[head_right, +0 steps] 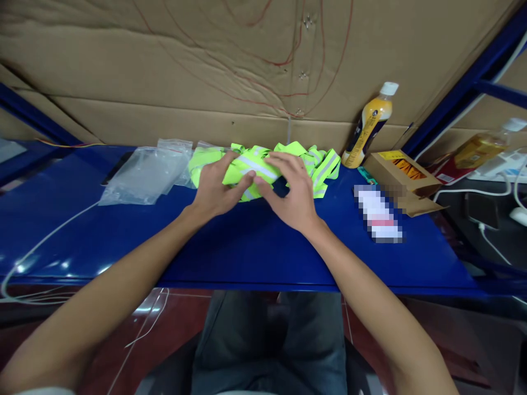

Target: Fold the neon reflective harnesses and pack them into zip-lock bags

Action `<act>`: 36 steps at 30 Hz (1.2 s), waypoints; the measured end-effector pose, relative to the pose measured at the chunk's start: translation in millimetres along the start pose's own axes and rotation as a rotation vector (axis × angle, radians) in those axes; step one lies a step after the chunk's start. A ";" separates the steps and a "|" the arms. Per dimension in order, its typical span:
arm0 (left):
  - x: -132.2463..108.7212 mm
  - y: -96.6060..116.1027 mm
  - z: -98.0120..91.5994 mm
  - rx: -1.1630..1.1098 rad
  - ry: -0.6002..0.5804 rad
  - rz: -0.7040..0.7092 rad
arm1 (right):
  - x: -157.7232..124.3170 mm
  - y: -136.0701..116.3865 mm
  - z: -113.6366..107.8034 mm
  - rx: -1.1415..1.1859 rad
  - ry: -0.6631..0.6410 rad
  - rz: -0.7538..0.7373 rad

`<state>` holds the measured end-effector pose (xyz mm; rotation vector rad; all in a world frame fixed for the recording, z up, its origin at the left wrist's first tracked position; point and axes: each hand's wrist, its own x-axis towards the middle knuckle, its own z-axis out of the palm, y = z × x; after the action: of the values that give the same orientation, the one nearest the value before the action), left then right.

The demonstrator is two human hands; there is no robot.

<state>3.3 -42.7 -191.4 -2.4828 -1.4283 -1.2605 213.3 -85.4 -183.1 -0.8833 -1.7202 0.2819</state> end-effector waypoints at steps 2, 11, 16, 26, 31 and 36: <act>0.9 2.9 -6.0 -0.125 -0.009 0.057 | 2.3 5.0 -1.1 0.153 0.087 0.196; -2.4 3.4 -12.0 -0.158 -0.095 0.375 | -5.5 3.2 -4.9 0.867 -0.417 0.871; -4.2 7.9 -8.3 -0.224 0.061 0.301 | -7.7 5.1 2.9 0.834 -0.295 0.752; 8.6 3.2 -11.2 -0.355 -0.076 0.043 | -7.5 8.1 3.5 0.810 -0.307 0.727; 14.5 -10.9 -6.9 -0.516 -0.229 -0.090 | -8.2 9.7 1.1 0.744 -0.335 0.659; 16.6 -17.3 -12.8 -0.693 -0.556 -0.250 | -10.5 10.6 -0.1 0.644 -0.362 0.617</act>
<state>-13.2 -25.4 -178.2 -3.4195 -1.6596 -1.3460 218.8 -85.2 -197.0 -0.8768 -1.4746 1.3929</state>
